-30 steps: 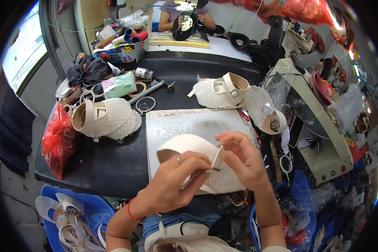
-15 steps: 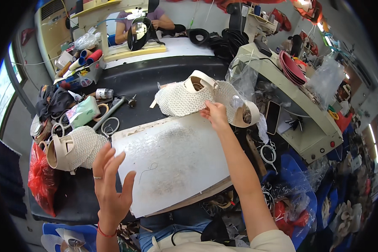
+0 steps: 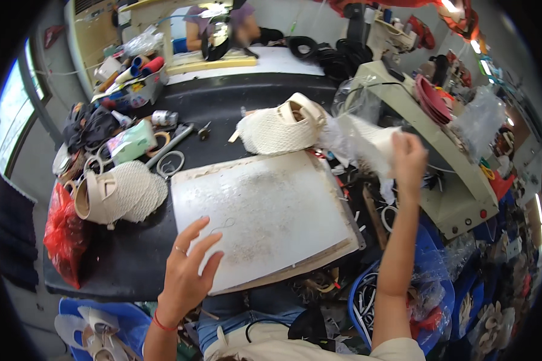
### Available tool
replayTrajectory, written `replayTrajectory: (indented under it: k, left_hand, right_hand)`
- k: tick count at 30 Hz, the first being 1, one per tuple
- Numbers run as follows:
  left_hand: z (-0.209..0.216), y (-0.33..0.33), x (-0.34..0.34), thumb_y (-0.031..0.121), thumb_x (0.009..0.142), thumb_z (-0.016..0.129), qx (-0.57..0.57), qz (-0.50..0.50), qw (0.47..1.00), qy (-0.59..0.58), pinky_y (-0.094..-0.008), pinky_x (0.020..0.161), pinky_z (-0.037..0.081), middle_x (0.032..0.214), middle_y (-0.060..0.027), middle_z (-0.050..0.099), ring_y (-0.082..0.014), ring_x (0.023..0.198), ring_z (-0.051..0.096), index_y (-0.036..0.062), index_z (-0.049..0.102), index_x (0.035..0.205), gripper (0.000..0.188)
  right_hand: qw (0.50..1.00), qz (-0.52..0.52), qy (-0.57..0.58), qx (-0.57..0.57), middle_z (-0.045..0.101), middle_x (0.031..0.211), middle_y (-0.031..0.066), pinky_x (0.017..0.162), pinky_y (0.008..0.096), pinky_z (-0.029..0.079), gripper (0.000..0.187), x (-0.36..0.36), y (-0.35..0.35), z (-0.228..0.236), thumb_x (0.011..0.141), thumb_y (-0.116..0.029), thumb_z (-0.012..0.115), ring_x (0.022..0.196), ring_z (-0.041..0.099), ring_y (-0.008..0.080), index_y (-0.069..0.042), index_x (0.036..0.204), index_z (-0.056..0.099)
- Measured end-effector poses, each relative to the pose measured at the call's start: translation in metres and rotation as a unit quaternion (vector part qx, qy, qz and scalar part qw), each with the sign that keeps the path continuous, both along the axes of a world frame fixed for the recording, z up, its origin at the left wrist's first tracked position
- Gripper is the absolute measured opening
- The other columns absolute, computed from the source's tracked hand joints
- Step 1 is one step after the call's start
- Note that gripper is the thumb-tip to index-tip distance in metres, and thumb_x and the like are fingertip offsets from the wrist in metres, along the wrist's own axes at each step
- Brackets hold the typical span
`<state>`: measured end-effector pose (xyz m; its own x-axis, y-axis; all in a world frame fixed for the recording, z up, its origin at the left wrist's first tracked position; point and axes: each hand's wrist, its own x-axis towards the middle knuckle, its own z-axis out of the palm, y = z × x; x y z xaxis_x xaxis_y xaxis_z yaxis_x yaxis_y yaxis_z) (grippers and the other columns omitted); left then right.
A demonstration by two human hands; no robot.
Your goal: The person assembles white woven sandals by attaching straps and buckles to the shoe uppers. They handle the shoes one at a time, picking up components from a blue bin and the workbench, and fastening them by hand. The person also organizes materials by placing items into plastic bags and moving them around the workspace.
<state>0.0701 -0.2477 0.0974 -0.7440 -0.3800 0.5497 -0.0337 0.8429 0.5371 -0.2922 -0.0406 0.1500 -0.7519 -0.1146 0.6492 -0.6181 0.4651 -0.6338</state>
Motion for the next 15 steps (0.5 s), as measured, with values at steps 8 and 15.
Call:
replayTrajectory:
  k: [8,15]
  left_hand:
    - [0.008,-0.054,0.06,-0.002,0.083,0.055,0.083,0.26,0.933,0.236,-0.03,0.083,0.045,0.109,-0.0137,0.058,-0.0223,0.099,0.057,-0.0002,0.06,0.101,0.019]
    - [-0.016,-0.006,0.038,-0.004,0.078,0.059,0.001,0.139,0.988,0.07,-0.031,0.078,0.047,0.094,-0.0126,0.062,-0.0236,0.091,0.06,-0.0004,0.062,0.095,0.017]
  right_hand:
    - [0.854,0.424,0.17,0.249,0.063,0.094,0.0025,0.095,0.0369,0.033,0.015,0.124,-0.048,0.053,0.073,-0.007,0.07,0.105,0.052,0.0229,-0.007,0.086,0.063]
    - [0.761,0.47,0.222,0.387,0.061,0.111,0.0067,0.098,0.0398,0.034,0.022,0.114,-0.096,-0.052,0.071,0.001,0.058,0.115,0.048,0.0269,-0.006,0.091,0.065]
